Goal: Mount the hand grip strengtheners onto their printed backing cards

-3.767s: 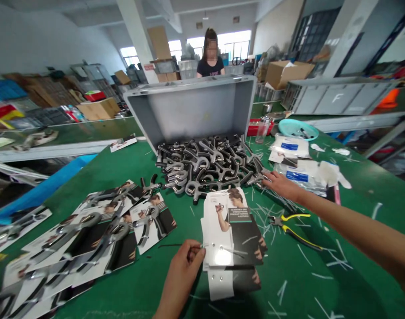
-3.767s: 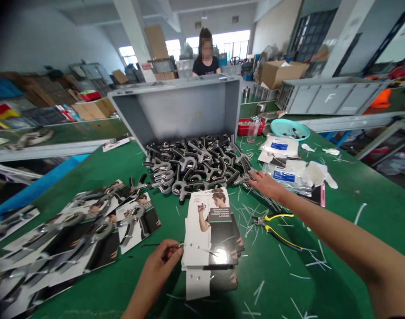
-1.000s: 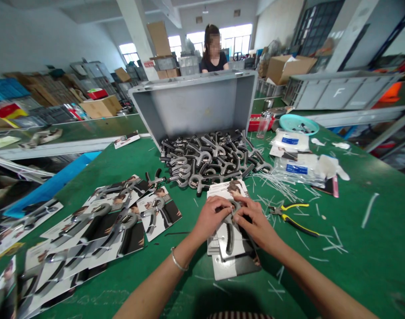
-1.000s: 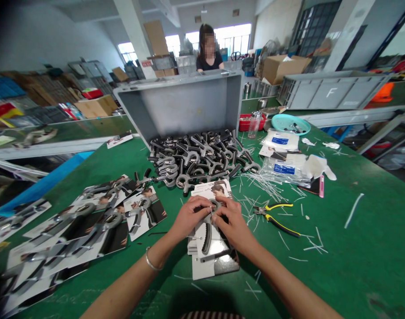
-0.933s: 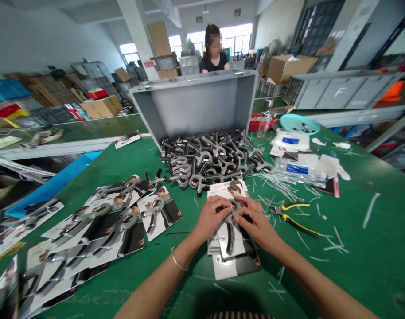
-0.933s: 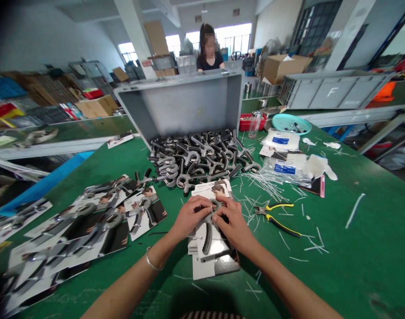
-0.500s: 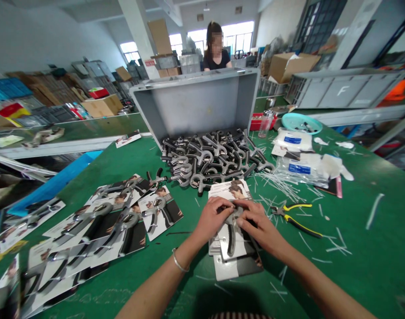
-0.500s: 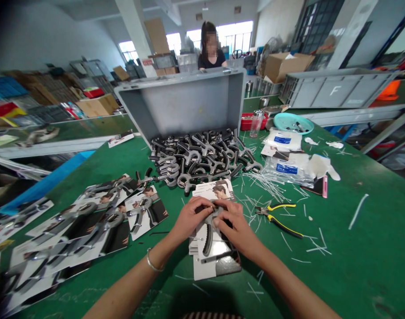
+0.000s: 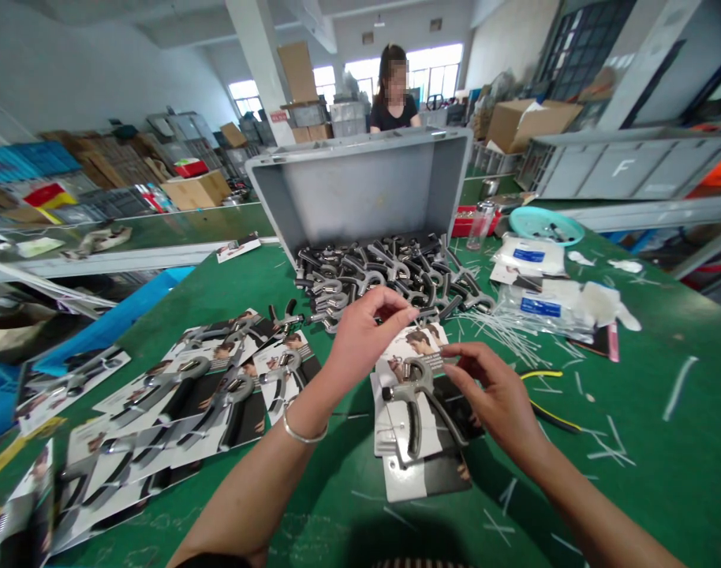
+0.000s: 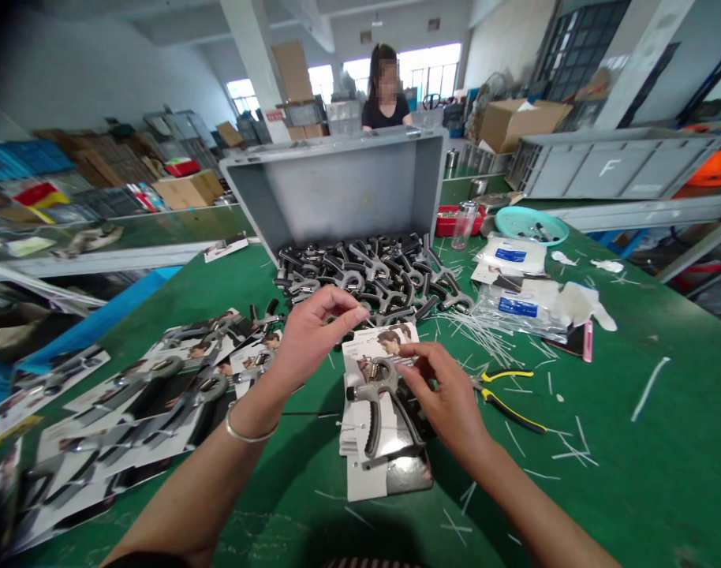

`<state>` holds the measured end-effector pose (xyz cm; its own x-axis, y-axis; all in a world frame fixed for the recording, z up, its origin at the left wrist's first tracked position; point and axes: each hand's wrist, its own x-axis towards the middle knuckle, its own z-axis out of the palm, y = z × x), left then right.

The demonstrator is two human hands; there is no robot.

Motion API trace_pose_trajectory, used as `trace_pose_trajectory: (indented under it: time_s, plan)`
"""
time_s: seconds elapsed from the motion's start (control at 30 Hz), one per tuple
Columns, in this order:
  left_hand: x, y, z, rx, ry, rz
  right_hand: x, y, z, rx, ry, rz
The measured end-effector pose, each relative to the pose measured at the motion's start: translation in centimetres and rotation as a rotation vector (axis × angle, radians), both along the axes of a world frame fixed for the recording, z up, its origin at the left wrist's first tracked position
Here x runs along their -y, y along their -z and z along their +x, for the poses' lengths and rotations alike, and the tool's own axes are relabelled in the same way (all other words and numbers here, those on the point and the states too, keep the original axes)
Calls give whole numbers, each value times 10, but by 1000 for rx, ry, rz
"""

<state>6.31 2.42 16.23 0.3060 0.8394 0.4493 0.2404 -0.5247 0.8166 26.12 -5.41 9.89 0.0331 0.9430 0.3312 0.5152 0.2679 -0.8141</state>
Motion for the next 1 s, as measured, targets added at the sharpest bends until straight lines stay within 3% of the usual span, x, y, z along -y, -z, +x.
trace_pose_trajectory:
  time_s: [0.1,0.2,0.3,0.4,0.5,0.6,0.7,0.8,0.93,1.0]
  plan:
    - [17,-8,7,-18,96,-60,-5,-17,-6,37,-106,90]
    - [27,3,12,4,63,-108,-5,-19,-11,4,-212,35]
    - [30,20,5,3,75,-148,0,-12,-9,-57,-224,-103]
    - [47,50,-17,11,-106,-204,6,-4,4,-237,-138,-234]
    - [88,95,-38,39,-371,-396,10,4,20,-443,-73,-291]
    - [129,131,-39,-28,-380,-522,13,16,23,-560,-61,-339]
    - [145,139,-21,-127,-376,-470,8,25,13,-600,-71,-351]
    - [136,130,-6,-193,-374,-463,-9,26,12,-426,-58,-283]
    - [127,123,-10,-182,-380,-431,-21,10,25,252,95,59]
    - [129,124,-18,-165,-389,-419,-9,2,20,501,-7,136]
